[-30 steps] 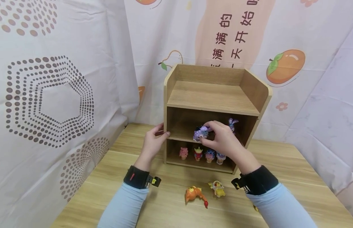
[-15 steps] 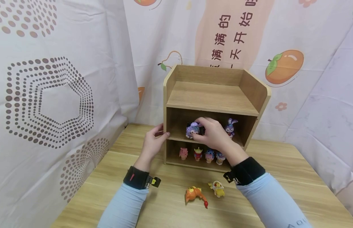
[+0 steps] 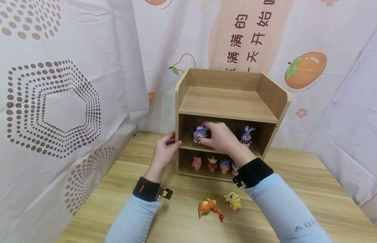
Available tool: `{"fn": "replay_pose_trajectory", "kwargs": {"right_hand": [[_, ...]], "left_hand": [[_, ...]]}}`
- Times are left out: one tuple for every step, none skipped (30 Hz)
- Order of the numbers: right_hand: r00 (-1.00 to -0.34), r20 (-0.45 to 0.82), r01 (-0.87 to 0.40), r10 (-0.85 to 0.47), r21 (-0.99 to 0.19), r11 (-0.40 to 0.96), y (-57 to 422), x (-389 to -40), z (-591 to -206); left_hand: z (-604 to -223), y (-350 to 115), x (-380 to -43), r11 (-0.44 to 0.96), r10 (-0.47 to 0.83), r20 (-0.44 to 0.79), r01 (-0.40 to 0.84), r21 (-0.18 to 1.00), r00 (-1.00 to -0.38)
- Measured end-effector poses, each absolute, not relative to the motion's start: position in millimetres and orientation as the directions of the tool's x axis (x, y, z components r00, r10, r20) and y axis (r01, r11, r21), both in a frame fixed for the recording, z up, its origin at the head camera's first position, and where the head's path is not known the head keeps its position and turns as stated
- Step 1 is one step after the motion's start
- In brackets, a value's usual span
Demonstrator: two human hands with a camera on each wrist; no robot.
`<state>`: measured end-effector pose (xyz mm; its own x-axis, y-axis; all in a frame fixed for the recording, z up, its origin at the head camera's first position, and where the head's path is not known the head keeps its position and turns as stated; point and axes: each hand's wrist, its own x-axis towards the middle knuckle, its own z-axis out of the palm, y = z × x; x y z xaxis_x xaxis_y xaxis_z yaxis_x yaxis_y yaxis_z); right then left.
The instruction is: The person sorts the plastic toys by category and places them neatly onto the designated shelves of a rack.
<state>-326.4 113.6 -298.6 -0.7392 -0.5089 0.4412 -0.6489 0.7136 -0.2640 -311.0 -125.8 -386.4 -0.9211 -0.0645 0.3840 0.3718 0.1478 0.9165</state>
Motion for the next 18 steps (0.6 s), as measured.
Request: {"fn": "replay_pose_trajectory", "kwargs": {"right_hand": [[-0.748, 0.427, -0.641, -0.507, -0.267, 0.720, 112.6, -327.5, -297.7], [-0.754, 0.417, -0.636, -0.508, -0.267, 0.724, 111.6, -329.0, -296.8], [-0.759, 0.407, -0.631, -0.509, -0.267, 0.728, 110.7, -330.5, -296.0], [-0.763, 0.397, -0.628, -0.510, -0.267, 0.731, 109.7, -331.9, -295.1], [-0.766, 0.388, -0.626, -0.513, -0.266, 0.733, 108.8, -333.4, -294.2], [-0.770, 0.378, -0.623, -0.515, -0.266, 0.736, 107.9, -334.6, -293.3], [-0.774, 0.367, -0.618, -0.516, -0.263, 0.741, 107.0, -335.8, -292.2], [-0.780, 0.354, -0.613, -0.516, -0.262, 0.746, 106.0, -336.8, -291.3], [-0.786, 0.341, -0.606, -0.515, -0.263, 0.751, 105.2, -337.6, -290.3], [-0.793, 0.328, -0.599, -0.513, -0.265, 0.756, 104.4, -338.1, -289.3], [-0.799, 0.317, -0.593, -0.512, -0.265, 0.761, 103.5, -338.6, -288.4], [-0.804, 0.307, -0.587, -0.509, -0.266, 0.765, 102.7, -339.0, -287.6], [-0.808, 0.299, -0.582, -0.508, -0.266, 0.769, 101.8, -339.3, -286.7], [-0.810, 0.292, -0.579, -0.508, -0.268, 0.770, 101.0, -339.4, -285.9], [-0.811, 0.287, -0.578, -0.509, -0.268, 0.770, 100.3, -339.7, -285.2], [-0.812, 0.282, -0.578, -0.511, -0.266, 0.771, 99.5, -340.0, -284.5], [-0.812, 0.276, -0.579, -0.514, -0.265, 0.771, 98.7, -340.4, -283.9], [-0.812, 0.270, -0.580, -0.518, -0.264, 0.771, 97.9, -340.8, -283.4]], "left_hand": [[-386.6, -125.8, -311.2, 0.146, -0.064, 0.386, 0.374, 0.916, -0.920], [-386.9, -125.8, -311.8, 0.144, -0.064, 0.387, 0.375, 0.916, -0.920], [-387.0, -125.8, -312.1, 0.141, -0.063, 0.390, 0.379, 0.915, -0.919], [-387.0, -125.7, -312.2, 0.139, -0.060, 0.393, 0.383, 0.913, -0.917], [-387.1, -125.6, -312.2, 0.137, -0.058, 0.396, 0.385, 0.913, -0.917], [-386.9, -125.4, -312.0, 0.136, -0.058, 0.396, 0.386, 0.912, -0.916], [-386.7, -125.3, -311.8, 0.136, -0.057, 0.397, 0.387, 0.912, -0.916], [-386.8, -125.4, -311.9, 0.137, -0.057, 0.398, 0.388, 0.912, -0.916], [-386.8, -125.5, -311.7, 0.139, -0.058, 0.398, 0.387, 0.911, -0.916], [-386.7, -125.5, -311.6, 0.141, -0.059, 0.397, 0.386, 0.912, -0.916], [-386.7, -125.6, -311.5, 0.143, -0.062, 0.396, 0.385, 0.912, -0.916], [-386.6, -125.7, -311.3, 0.146, -0.064, 0.395, 0.383, 0.912, -0.916], [-386.8, -125.8, -311.3, 0.148, -0.066, 0.394, 0.381, 0.912, -0.917], [-386.8, -125.8, -311.4, 0.151, -0.068, 0.393, 0.380, 0.913, -0.917], [-386.6, -125.6, -311.0, 0.154, -0.070, 0.391, 0.377, 0.913, -0.918], [-386.5, -125.5, -310.9, 0.155, -0.070, 0.389, 0.375, 0.914, -0.919], [-386.4, -125.3, -310.6, 0.156, -0.071, 0.386, 0.372, 0.915, -0.920], [-386.6, -125.3, -310.6, 0.157, -0.071, 0.386, 0.371, 0.915, -0.920]]}}
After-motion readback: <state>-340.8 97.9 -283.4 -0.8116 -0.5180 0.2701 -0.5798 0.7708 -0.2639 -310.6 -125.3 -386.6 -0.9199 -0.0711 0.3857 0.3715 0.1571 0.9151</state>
